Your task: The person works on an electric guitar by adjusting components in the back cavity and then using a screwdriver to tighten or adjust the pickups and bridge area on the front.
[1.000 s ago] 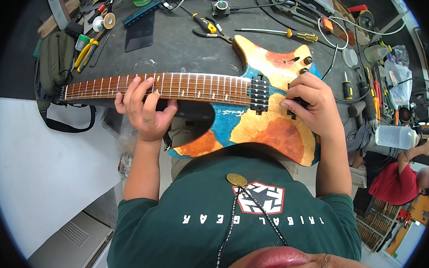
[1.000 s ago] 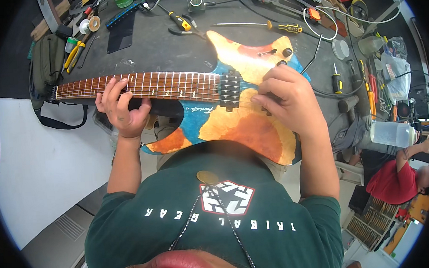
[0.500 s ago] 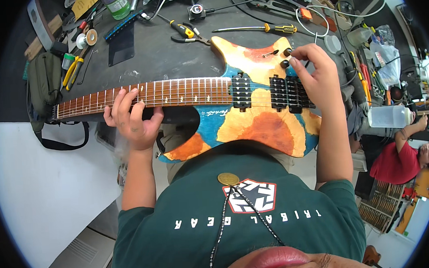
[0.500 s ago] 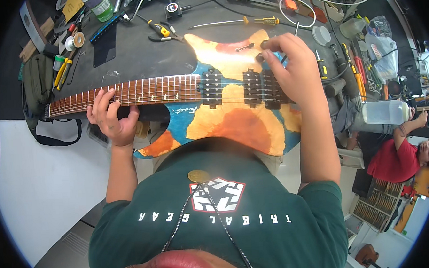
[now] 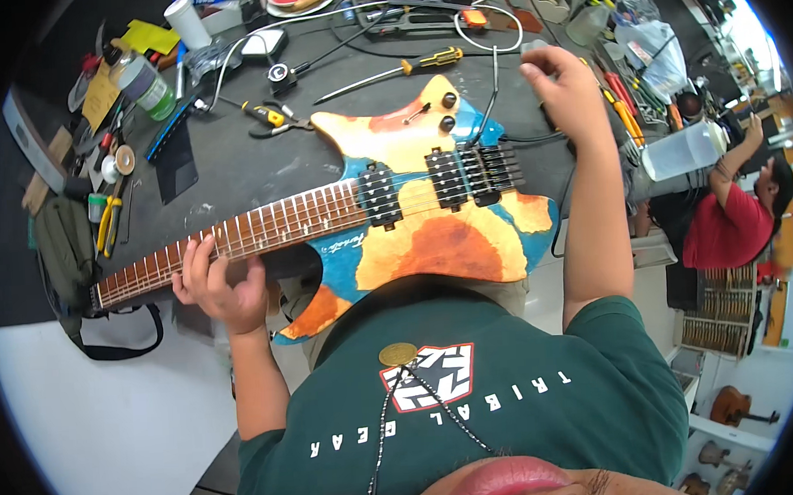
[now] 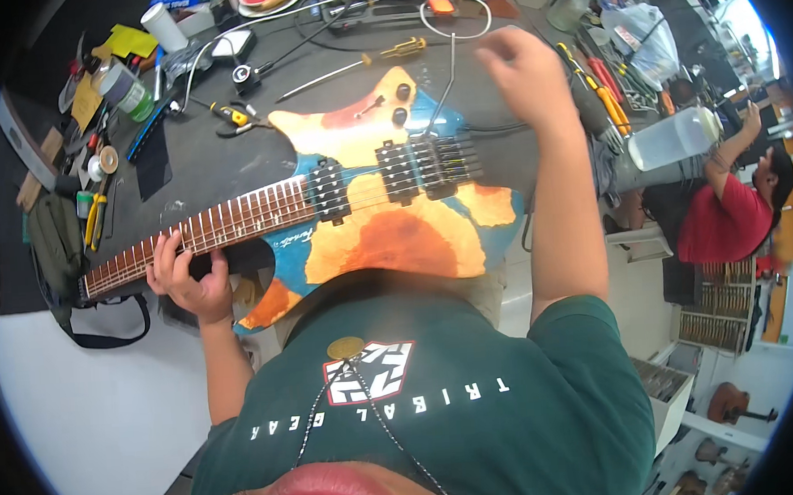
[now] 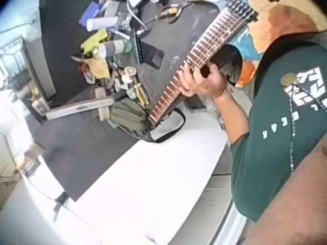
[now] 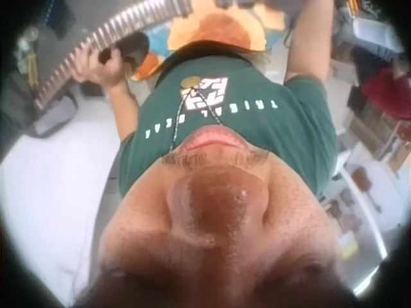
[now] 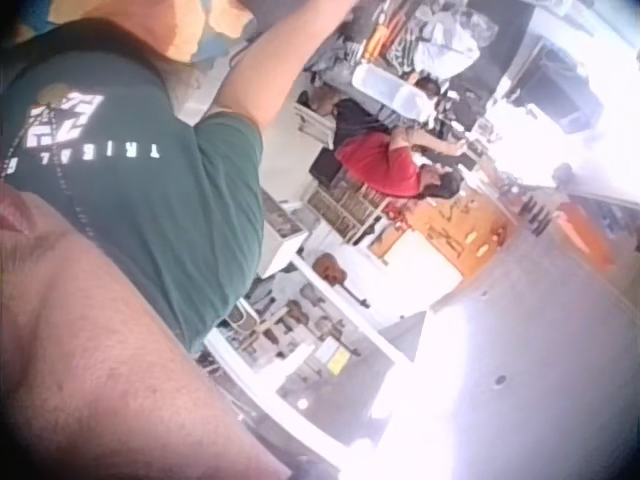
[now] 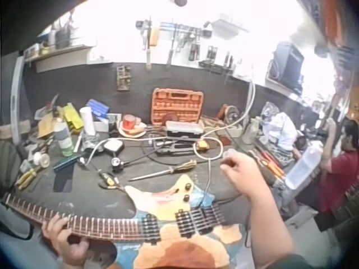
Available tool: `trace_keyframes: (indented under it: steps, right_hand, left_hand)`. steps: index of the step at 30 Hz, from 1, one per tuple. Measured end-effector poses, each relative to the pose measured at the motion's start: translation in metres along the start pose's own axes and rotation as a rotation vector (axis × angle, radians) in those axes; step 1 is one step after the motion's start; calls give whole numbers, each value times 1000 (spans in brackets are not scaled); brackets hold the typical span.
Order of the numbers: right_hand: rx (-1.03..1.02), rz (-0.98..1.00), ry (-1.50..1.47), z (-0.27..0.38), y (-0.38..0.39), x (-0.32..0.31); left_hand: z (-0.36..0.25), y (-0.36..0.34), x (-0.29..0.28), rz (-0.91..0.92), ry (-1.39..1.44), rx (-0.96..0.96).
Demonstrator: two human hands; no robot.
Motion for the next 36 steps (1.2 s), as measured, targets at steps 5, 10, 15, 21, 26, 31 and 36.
trace_keyframes:
  steps: [5,10,15,21,26,31,36]
  right_hand:
    - [191,64,135,-63,-39,-13]
    - [-103,306,-50,-48,-104,40]
    - [-326,485,215,32,-133,64]
    - [-391,670,630,47,-136,116]
    - [-376,493,524,61,-139,74]
    - [-348,710,829,44,-124,115]
    - [-337,588,752,58,-133,91]
  left_hand:
    - [-2,-7,5,43,-19,59]
    - [-4,-9,1,89,-57,39]
    - [-5,-9,1,95,-37,18]
    - [-6,-12,-4,90,-35,9]
    - [-8,-43,-26,113,99,21]
    - [-10,-110,-13,25,284,75]
    - [-24,-172,24,153,558,138]
Point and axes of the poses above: each hand's wrist, its own y-axis away from the middle knuckle, its own x-axis out of the palm, z = x × y, the point moved 3 cm from there along -y, towards the middle knuckle, and after that the axes turned 10 degrees about x, right-handed, at the moved point
